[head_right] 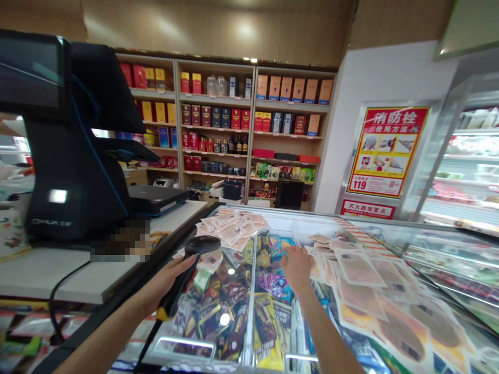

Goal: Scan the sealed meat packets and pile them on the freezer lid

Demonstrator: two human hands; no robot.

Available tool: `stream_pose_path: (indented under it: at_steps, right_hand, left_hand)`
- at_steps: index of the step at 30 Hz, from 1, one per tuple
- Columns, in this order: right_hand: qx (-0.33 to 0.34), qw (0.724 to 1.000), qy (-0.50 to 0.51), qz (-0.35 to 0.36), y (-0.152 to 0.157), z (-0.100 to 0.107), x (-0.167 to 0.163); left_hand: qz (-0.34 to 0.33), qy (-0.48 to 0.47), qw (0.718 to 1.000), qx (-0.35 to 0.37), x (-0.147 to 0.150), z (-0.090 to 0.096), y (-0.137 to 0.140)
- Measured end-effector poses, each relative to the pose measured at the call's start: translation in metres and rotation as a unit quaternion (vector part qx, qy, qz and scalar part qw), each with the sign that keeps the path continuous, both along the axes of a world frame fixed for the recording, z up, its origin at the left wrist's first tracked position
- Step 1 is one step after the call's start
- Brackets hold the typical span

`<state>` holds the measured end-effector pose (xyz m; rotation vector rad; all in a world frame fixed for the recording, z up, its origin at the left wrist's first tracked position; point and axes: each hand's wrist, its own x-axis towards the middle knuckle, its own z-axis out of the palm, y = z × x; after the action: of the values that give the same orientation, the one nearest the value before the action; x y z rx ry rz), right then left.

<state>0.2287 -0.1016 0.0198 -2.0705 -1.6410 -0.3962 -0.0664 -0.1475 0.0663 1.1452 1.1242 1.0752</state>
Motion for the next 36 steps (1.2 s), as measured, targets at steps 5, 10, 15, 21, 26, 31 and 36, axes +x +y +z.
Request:
stream_pose_path:
  at_steps: [5, 10, 15, 21, 26, 31, 36]
  right_hand:
    - [-0.038, 0.991, 0.016, 0.129, 0.012, 0.0, -0.072]
    - [-0.068, 0.973, 0.039, 0.219, 0.025, -0.003, -0.133]
    - [-0.102, 0.923, -0.018, 0.369, 0.052, 0.008, -0.167]
    - [-0.179, 0.891, -0.105, 0.405, 0.07, 0.014, -0.185]
    - [-0.157, 0.898, -0.13, 0.391, 0.061, 0.007, -0.172]
    - [-0.153, 0.896, -0.159, 0.385, 0.051, 0.009, -0.161]
    - [-0.202, 0.888, -0.18, 0.372, 0.051, 0.021, -0.166]
  left_hand:
    - [0.05, 0.017, 0.998, 0.019, -0.025, 0.0, -0.005]
    - [0.069, 0.023, 0.997, 0.022, -0.043, -0.008, -0.008]
    - [0.07, 0.009, 0.997, 0.032, -0.052, -0.01, -0.012]
    - [0.073, -0.004, 0.997, 0.025, -0.051, -0.009, -0.01]
    - [0.06, -0.002, 0.998, 0.028, -0.048, -0.01, -0.009]
    - [0.098, 0.004, 0.995, 0.011, -0.055, -0.016, -0.008]
    - [0.136, 0.007, 0.991, -0.015, -0.067, -0.024, -0.005]
